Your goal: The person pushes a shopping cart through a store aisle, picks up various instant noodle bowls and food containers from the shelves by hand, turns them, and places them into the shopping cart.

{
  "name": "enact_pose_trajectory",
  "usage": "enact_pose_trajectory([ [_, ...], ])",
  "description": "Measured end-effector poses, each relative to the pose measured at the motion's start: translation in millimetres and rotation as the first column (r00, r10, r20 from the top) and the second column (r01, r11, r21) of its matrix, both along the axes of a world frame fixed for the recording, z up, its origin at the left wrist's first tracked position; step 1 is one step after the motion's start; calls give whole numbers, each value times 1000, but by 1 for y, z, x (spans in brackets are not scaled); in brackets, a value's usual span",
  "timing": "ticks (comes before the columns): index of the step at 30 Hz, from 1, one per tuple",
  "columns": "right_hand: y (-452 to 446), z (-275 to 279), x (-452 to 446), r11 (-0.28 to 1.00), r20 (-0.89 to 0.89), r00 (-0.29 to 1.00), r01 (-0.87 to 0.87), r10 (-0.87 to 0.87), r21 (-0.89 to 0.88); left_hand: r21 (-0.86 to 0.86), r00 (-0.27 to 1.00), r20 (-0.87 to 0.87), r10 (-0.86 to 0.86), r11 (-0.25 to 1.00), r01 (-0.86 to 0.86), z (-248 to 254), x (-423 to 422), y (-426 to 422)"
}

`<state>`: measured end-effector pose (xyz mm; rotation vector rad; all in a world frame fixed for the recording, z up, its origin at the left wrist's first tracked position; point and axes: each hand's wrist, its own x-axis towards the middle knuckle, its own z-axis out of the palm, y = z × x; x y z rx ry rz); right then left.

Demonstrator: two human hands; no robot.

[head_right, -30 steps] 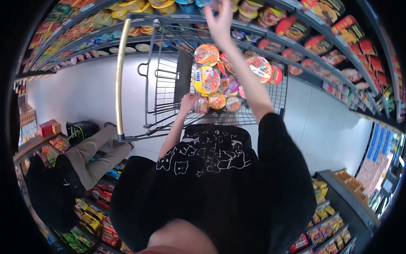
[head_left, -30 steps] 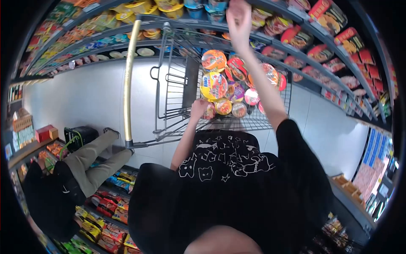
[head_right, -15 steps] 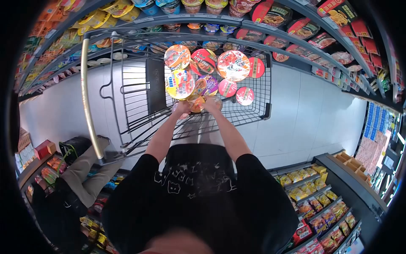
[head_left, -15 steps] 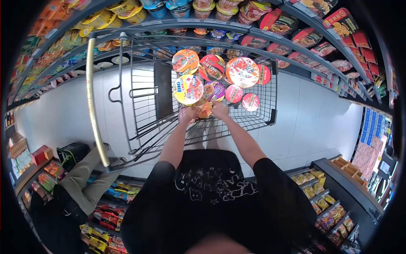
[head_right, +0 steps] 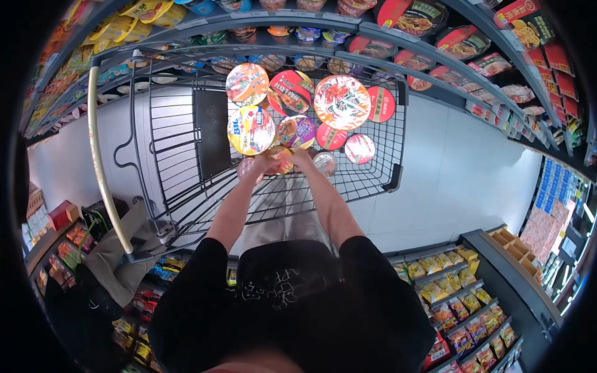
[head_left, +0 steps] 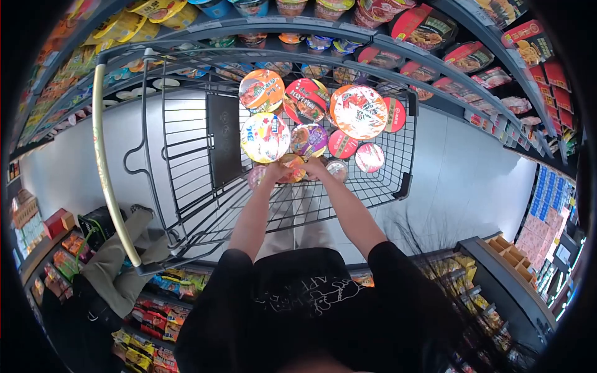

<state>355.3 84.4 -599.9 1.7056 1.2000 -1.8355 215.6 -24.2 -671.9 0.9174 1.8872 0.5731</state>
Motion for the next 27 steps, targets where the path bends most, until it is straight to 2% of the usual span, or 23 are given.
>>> enact_pose_trajectory([
  [2,-4,-21,2,962,-18,983,-173,181,212,-214,998,53,29,977,-17,37,-3,7],
  [3,-10,-29,0,972,-4,992,-121,124,199,-219,998,48,32,976,-21,39,-2,4],
  [4,-15,-36,1,973,-8,992,-123,127,195,-105,997,35,71,992,-67,42,1,-2],
  [5,-18,-39,4,987,-136,990,-6,29,163,15,994,30,109,994,-109,46,4,-3],
  [6,-21,-42,9,987,-255,964,107,-75,116,13,993,33,109,994,-110,50,6,-4],
  [8,-21,-23,8,990,-209,973,120,-102,75,-51,830,493,260,961,-271,57,4,-3],
  [9,-21,-20,7,991,-166,978,133,-125,34,-51,831,490,263,961,-273,55,4,-3],
  [10,-21,-18,5,991,-168,978,133,-126,31,-75,887,401,230,973,-219,53,4,-3],
  [11,-25,-32,6,986,-237,962,156,-137,62,-106,932,309,190,981,-165,51,4,-5],
  [12,-29,-44,7,979,-306,941,182,-146,92,-109,933,305,190,980,-164,38,1,-8],
  [14,-35,-54,9,974,-304,943,185,-138,133,-144,824,531,195,980,-139,19,-5,-11],
  [15,-36,-47,8,980,-170,985,29,5,196,-211,878,460,133,977,-37,34,-8,-4],
  [16,-39,-39,9,962,-23,990,-133,142,237,-207,878,460,133,978,-39,50,-7,-1],
  [17,-30,35,3,968,-297,942,205,-155,144,-207,850,497,173,975,-78,55,-7,-6],
  [18,-28,32,6,968,-301,942,201,-149,150,-203,821,531,211,972,-119,63,-8,-4],
  [19,-28,21,11,975,-256,965,109,-56,195,-268,924,380,47,962,61,108,-12,11],
  [20,-26,17,14,971,-209,977,15,36,238,-262,928,369,49,964,54,124,-12,15],
  [21,-17,41,18,995,-267,963,69,-49,69,-189,957,282,-61,975,118,137,-12,16],
  [22,-14,57,24,995,-277,960,64,-41,75,-127,969,186,-163,974,188,150,-11,15],
  [23,-10,71,33,997,-395,915,80,-79,-13,-147,959,269,-87,981,130,164,-10,15],
  [24,-1,85,38,993,-509,853,80,-115,-92,-129,964,251,-83,984,119,194,-10,20],
  [26,8,123,55,963,-604,751,183,-266,-197,-154,959,92,-267,948,278,254,-8,23],
  [27,15,146,62,921,-621,683,245,-385,-302,139,936,-79,-342,926,350,266,-7,17],
])
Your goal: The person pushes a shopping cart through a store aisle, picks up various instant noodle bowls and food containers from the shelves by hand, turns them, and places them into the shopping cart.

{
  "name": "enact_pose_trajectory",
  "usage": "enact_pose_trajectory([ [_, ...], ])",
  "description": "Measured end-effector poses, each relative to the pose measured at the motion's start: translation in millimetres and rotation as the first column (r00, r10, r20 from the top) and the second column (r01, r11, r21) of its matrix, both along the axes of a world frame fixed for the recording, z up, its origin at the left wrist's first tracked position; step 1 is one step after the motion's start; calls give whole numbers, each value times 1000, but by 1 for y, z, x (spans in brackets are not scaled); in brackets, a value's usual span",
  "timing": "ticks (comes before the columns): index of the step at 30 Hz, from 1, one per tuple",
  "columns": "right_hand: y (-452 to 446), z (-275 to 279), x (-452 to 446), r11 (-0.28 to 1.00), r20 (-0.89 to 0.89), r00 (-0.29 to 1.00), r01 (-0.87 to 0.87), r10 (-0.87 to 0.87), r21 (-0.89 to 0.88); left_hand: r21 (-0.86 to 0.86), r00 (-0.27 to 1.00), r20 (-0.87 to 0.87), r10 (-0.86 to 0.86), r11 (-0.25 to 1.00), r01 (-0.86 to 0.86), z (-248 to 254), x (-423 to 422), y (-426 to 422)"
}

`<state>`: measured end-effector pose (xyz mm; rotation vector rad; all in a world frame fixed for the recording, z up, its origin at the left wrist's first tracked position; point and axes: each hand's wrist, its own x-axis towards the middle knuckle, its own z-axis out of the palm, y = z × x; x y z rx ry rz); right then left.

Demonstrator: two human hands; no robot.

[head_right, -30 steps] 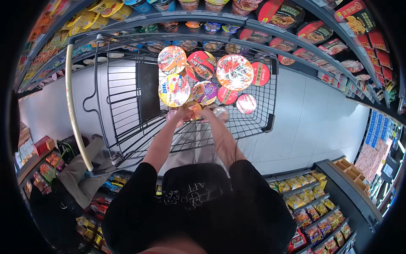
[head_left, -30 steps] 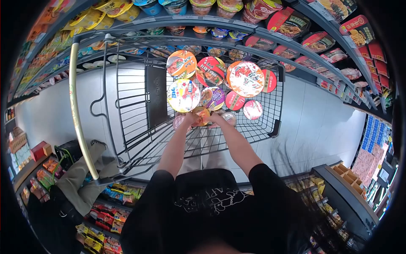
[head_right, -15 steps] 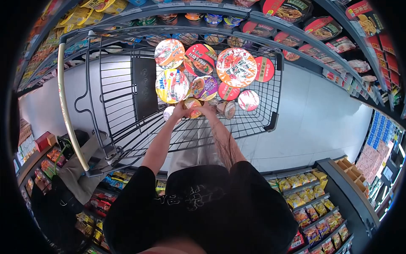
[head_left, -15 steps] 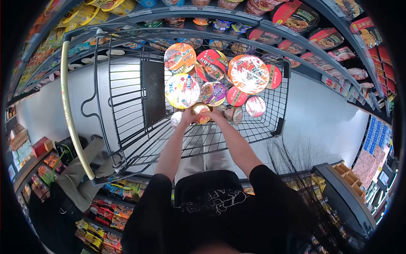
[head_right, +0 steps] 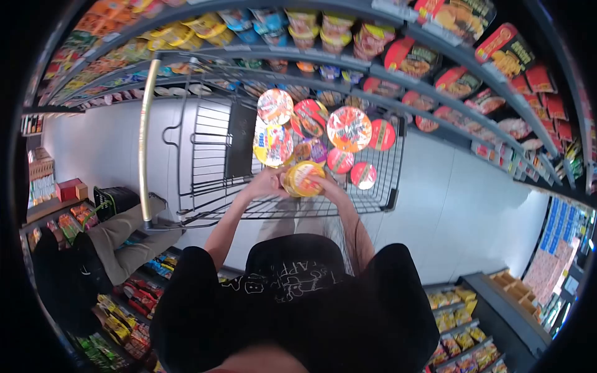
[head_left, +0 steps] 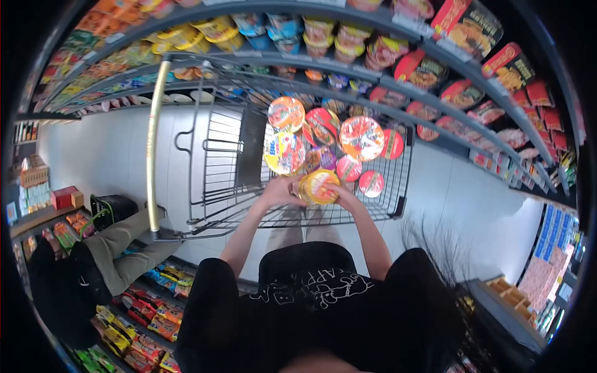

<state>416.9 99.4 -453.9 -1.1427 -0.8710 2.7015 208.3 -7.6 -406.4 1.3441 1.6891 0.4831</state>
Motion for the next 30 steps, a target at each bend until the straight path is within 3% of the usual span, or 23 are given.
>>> enact_pose_trajectory([
  [1,4,22,6,992,-60,995,75,-82,-106,316,994,-87,-67,944,92,9,3,-9],
  [4,9,72,8,986,-162,980,92,-113,-136,318,992,-125,14,948,27,94,28,-19],
  [5,9,89,3,990,-178,979,76,-96,-116,338,990,-139,30,941,18,105,31,-19],
  [7,5,114,-13,993,-295,953,97,-74,62,510,895,-409,179,858,62,123,31,-17],
  [8,4,118,-23,990,-299,949,126,-104,56,574,825,-497,271,815,78,138,30,-14],
  [11,11,127,-51,972,-394,913,177,-104,154,637,786,-508,352,768,68,167,6,-8],
  [13,17,138,-64,980,-466,879,170,-102,105,724,820,-395,415,690,0,187,-28,-3],
  [15,22,152,-80,940,-617,776,295,-132,169,727,812,-155,563,621,-292,201,-84,8],
  [16,17,171,-85,905,-580,790,374,-198,200,897,681,-143,718,385,-217,225,-109,15],
  [17,19,172,-89,888,-610,767,403,-196,222,889,686,46,726,283,-359,250,-141,25],
  [18,19,171,-90,871,-627,752,432,-205,233,905,688,147,711,185,-384,271,-175,39],
  [19,17,169,-92,852,-642,735,464,-217,243,899,579,105,808,171,-402,295,-204,50],
  [21,7,151,-100,831,-582,726,537,-367,146,881,580,236,780,80,-466,321,-275,82],
  [22,-2,137,-96,813,-483,747,571,-457,113,899,582,234,779,54,-434,328,-309,100],
  [23,-14,137,-98,806,-493,735,582,-465,109,904,529,189,827,64,-423,337,-335,116],
  [27,-55,143,-103,782,-368,739,621,-564,48,947,571,136,810,63,-315,359,-399,165],
  [30,-77,137,-110,790,-286,777,605,-561,93,938,530,36,847,155,-311,359,-422,191],
])
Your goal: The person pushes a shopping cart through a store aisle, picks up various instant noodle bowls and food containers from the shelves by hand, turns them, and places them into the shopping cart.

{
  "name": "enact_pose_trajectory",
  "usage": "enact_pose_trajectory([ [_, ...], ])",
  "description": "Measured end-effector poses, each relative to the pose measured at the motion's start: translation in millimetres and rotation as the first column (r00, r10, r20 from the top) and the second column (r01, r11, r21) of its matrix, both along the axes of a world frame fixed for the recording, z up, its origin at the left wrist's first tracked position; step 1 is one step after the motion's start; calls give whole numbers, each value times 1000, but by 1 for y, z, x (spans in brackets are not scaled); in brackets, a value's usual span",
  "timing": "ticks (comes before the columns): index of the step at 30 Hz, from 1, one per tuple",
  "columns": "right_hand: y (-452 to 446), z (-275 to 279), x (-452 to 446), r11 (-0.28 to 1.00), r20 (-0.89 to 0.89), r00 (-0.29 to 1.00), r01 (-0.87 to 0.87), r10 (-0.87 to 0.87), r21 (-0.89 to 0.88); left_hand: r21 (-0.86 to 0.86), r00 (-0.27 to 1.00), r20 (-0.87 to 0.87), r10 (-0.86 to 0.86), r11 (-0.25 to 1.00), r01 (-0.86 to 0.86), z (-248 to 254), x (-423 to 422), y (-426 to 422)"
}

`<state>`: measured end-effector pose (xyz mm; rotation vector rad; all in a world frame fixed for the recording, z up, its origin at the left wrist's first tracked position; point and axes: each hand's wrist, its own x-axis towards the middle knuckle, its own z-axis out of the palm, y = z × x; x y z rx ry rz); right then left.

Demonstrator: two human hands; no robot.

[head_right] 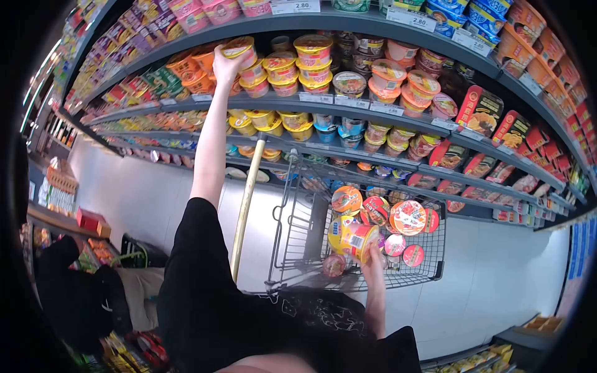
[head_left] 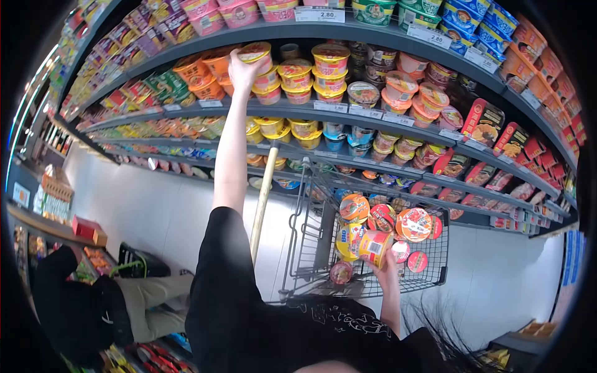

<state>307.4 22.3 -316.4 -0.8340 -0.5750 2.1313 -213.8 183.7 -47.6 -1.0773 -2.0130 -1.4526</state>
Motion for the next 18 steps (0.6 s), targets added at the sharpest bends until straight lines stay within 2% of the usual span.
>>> enact_pose_trajectory([
  [1,-3,0,-4,999,53,998,-39,39,-7,-34,1000,-2,3,999,-3,-3,-7,6],
  [2,-10,6,-12,1000,143,990,19,-15,-22,-89,1000,3,17,996,-17,-9,-13,12],
  [3,-13,10,-17,999,155,987,32,-29,-14,-82,1000,16,4,997,-3,-16,-19,17],
  [5,-12,18,-28,996,48,995,-81,82,-25,-78,998,-58,35,996,-40,-27,-27,23],
  [7,-7,40,-43,990,72,988,-139,138,13,-84,1000,5,-8,996,8,-27,-19,16],
  [9,0,49,-57,973,-201,953,-229,225,2,148,987,-158,28,989,-5,-29,-8,6],
  [10,9,61,-64,919,-222,893,-369,391,135,174,994,-103,-43,983,61,-32,5,-6],
  [11,14,92,-81,902,-152,899,-377,411,213,187,979,-74,-188,962,199,-37,20,-19],
  [12,25,89,-93,895,-162,888,-398,431,203,203,943,-50,-329,921,332,-43,40,-35],
  [13,39,82,-106,886,-174,875,-420,453,197,117,840,188,-508,861,495,-44,74,-61],
  [14,57,81,-122,853,-149,846,-479,512,208,145,601,389,-699,690,709,-57,97,-77],
  [15,74,83,-136,816,-124,814,-536,567,214,-87,511,212,-833,505,859,-70,118,-98],
  [16,80,91,-151,853,-36,871,-471,490,227,52,226,477,-849,284,957,-82,145,-122],
  [17,85,100,-167,881,51,913,-404,404,247,19,91,641,-763,134,991,-79,163,-146],
  [18,90,113,-178,879,51,912,-406,407,248,-276,324,382,-865,228,934,-75,173,-158],
])
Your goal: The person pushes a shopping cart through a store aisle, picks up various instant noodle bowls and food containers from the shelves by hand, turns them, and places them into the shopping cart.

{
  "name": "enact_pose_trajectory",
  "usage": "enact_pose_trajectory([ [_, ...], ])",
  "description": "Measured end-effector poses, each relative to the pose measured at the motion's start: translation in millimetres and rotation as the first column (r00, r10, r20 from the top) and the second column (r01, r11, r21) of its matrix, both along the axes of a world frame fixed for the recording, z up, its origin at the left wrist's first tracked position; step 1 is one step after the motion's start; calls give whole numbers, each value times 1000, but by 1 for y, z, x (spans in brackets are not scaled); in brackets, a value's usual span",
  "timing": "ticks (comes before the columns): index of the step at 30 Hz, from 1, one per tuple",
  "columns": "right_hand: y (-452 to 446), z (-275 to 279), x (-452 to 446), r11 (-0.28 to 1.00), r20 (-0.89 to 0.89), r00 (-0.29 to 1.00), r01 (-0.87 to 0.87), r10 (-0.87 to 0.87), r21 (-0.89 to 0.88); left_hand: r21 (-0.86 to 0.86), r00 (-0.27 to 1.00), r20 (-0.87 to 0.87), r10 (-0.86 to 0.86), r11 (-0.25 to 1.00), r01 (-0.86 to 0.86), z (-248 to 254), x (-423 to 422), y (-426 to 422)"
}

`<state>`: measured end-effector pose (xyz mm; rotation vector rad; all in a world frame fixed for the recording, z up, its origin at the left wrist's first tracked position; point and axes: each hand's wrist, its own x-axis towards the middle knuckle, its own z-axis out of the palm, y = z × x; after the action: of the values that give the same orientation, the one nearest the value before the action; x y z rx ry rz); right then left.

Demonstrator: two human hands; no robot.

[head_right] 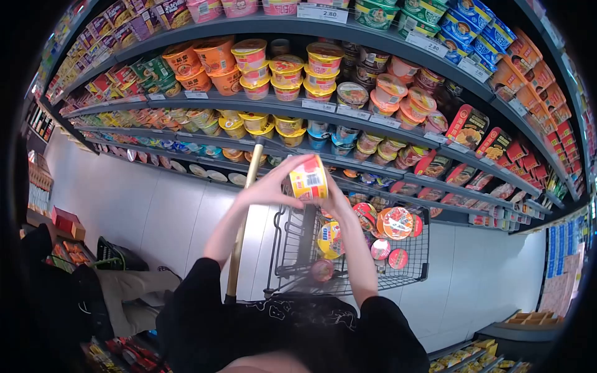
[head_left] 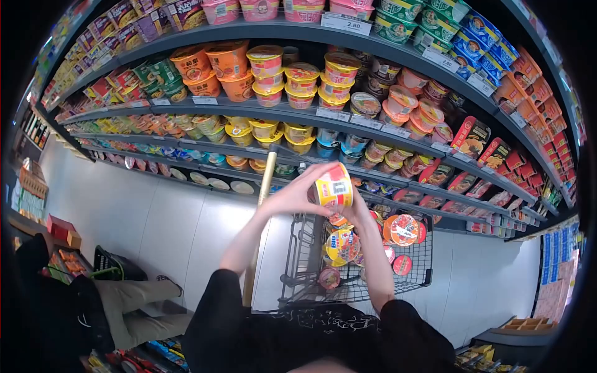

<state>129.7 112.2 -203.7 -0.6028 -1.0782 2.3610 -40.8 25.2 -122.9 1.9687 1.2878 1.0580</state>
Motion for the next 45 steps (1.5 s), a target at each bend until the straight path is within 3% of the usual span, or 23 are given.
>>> enact_pose_trajectory([
  [1,3,15,-9,989,27,998,-56,53,137,59,980,30,197,978,-198,-6,4,-7],
  [3,12,32,-26,928,37,989,-144,140,344,5,932,113,346,937,-348,-16,-2,-15],
  [5,22,50,-42,634,185,970,-241,154,735,3,926,97,366,930,-368,-28,-3,-15],
  [7,32,59,-65,584,202,971,-237,126,776,170,829,175,531,813,-557,-41,0,-14],
  [9,53,76,-93,238,96,980,-53,-172,970,209,747,18,665,728,-653,-53,-7,-14],
  [12,82,126,-147,-255,-133,822,-15,-554,967,168,689,-12,724,681,-713,-94,-24,-12],
  [15,131,148,-192,-561,-225,795,-168,-564,810,168,689,-134,713,701,-693,-127,-33,-13],
  [17,146,164,-211,-489,-73,701,-415,-709,767,168,677,-109,728,685,-709,-124,-28,-13],
  [18,155,167,-219,-490,-73,703,-414,-708,767,187,665,-183,724,690,-700,-126,-29,-13],
  [20,173,172,-230,-355,180,638,-615,-749,704,246,616,-313,723,688,-682,-136,-30,-11],
  [23,191,165,-239,-420,54,622,-587,-781,692,262,608,-437,663,740,-619,-141,-32,-11],
  [27,209,163,-243,-369,158,631,-618,-760,694,282,602,-449,660,744,-606,-145,-31,-11],
  [29,220,151,-249,-380,121,602,-634,-789,674,280,604,-452,656,748,-602,-146,-30,-10],
  [31,240,124,-255,-729,-440,625,-329,-645,601,290,597,-463,656,748,-597,-148,-31,-10],
  [32,202,141,-238,-695,-415,643,-265,-644,668,297,573,-494,654,746,-596,-150,-31,-9],
  [33,161,167,-212,-470,-145,733,-259,-665,844,301,551,-525,648,747,-592,-151,-32,-8],
  [35,140,138,-181,-561,-350,785,4,-512,828,345,580,-490,650,756,-556,-149,-32,-8],
  [37,106,84,-133,-476,-409,818,194,-405,858,336,560,-546,623,775,-536,-147,-33,-7],
  [39,53,20,-66,-369,-328,850,174,-412,913,328,533,-592,604,785,-525,-144,-31,-8],
  [41,14,-67,5,-90,-42,876,-2,-481,996,271,513,-650,560,803,-531,-143,-30,-9],
  [43,-33,-145,85,313,243,775,-61,-584,948,281,543,-602,586,791,-543,-146,-28,-9],
  [44,-47,-177,126,354,312,721,-99,-619,930,206,575,-590,568,793,-573,-147,-25,-9],
  [45,-65,-191,161,411,373,612,-84,-698,908,-18,653,-547,523,773,-634,-147,-19,-9],
])
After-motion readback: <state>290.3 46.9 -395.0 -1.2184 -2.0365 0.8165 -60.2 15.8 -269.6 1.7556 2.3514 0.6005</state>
